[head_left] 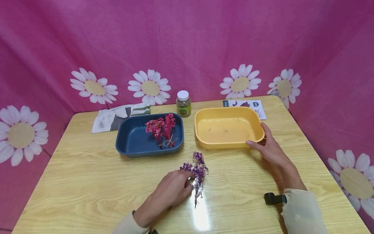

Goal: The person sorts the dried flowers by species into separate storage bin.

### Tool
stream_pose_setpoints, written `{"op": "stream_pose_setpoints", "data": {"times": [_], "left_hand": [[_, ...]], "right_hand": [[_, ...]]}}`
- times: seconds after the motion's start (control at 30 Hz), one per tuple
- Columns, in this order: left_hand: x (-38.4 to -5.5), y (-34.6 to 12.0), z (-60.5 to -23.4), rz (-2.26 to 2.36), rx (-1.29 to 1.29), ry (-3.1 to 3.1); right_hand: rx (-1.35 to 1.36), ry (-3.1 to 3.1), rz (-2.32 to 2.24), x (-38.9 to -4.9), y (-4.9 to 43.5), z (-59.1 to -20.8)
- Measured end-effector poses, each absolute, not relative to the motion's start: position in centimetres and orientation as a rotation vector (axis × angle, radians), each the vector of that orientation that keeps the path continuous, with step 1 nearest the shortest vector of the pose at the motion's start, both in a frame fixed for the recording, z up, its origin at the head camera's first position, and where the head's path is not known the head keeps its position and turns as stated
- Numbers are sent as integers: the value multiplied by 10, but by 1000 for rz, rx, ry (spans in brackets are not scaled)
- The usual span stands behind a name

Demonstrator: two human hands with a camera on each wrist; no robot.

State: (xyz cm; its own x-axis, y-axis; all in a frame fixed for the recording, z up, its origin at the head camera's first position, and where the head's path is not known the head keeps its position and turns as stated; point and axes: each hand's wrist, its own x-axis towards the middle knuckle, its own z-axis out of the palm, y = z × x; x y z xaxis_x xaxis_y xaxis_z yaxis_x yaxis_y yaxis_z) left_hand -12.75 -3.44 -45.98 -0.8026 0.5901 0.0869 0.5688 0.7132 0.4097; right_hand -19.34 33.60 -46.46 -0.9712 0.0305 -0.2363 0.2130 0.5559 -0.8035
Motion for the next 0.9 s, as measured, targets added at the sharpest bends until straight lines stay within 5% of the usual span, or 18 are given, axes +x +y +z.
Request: {"op": "stream_pose_setpoints", "data": {"times": [0.47, 0.73, 0.9], "left_hand": [[-127, -39, -452, 556, 931, 2828], [-121, -51, -444, 613, 462, 2934], [-118, -56, -449, 594, 412, 2874]], "right_hand": [[220, 2600, -1361, -194, 336, -462], [208, 2607, -1360, -195, 337, -463], [195, 2598, -1374, -193, 337, -465]]}}
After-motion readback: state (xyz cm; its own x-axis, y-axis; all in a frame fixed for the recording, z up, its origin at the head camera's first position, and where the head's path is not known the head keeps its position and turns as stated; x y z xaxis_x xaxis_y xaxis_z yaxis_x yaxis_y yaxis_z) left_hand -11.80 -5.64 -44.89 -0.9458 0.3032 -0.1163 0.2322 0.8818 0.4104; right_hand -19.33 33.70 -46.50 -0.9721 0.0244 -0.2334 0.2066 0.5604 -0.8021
